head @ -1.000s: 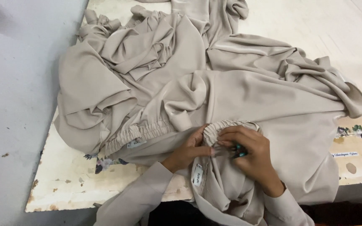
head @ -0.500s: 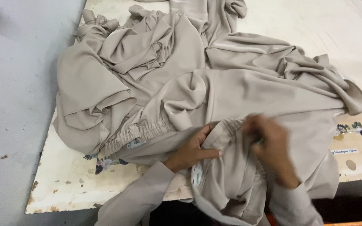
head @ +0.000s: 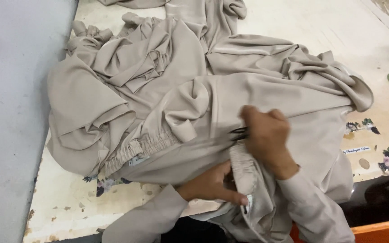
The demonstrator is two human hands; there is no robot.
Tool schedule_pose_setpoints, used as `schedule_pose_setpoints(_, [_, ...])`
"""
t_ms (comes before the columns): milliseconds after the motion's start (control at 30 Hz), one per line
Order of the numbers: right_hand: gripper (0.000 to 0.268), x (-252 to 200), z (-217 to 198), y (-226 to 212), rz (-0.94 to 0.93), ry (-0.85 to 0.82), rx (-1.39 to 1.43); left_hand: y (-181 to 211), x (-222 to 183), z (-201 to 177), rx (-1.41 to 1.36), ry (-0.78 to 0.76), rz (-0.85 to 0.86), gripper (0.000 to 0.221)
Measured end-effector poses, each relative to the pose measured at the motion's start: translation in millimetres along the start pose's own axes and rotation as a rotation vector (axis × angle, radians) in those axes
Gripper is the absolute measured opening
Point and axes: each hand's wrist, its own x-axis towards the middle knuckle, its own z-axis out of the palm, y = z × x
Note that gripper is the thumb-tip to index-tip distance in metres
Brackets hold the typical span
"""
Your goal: Trimming loose threads from a beige garment using a thread trimmer at a quality control station.
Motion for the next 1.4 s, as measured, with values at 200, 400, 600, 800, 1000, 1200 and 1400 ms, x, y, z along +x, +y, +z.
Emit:
schedule_pose_setpoints(200, [0.036,51.1,1.6,-14.0,0.029,-0.048,0.152,-61.4,13.0,-37.2,-0.366,0.396,0.117,0.013])
schedule_pose_setpoints(400, [0.041,9.8,22.3,80.8,0.014,-0.407,-0.130,-51.4,-25.2,-104.7,-0.809,0.902,0.259,0.018])
schedule_pose_setpoints(600, [0.022,-20.4,-3.4,104.3,0.456,-0.051,0.393,-37.7,-34.2,-100.4,-0.399,0.808,0.437,0.033])
schedule_pose_setpoints(800, [0.042,26.6,-20.4,1.9,0.488,-0.531,1.355,-15.7,-10.3,-65.5,-0.203,0.303,0.431,0.053])
schedule_pose_setpoints(1000, [0.025,17.3,16.7,2.6,0.343,-0.550,1.357,26.0,-29.3,-62.3,0.069,0.384,0.256,0.050])
schedule_pose_setpoints(1200, [0.010,9.0,7.3,22.9,0.435,-0.401,1.112,59.9,-15.0,-49.9,0.105,0.655,0.232,0.035])
schedule_pose_setpoints(1400, [0.016,17.5,0.5,6.5,0.393,-0.439,0.669,-8.6,10.5,-53.3,-0.200,0.805,0.387,0.029])
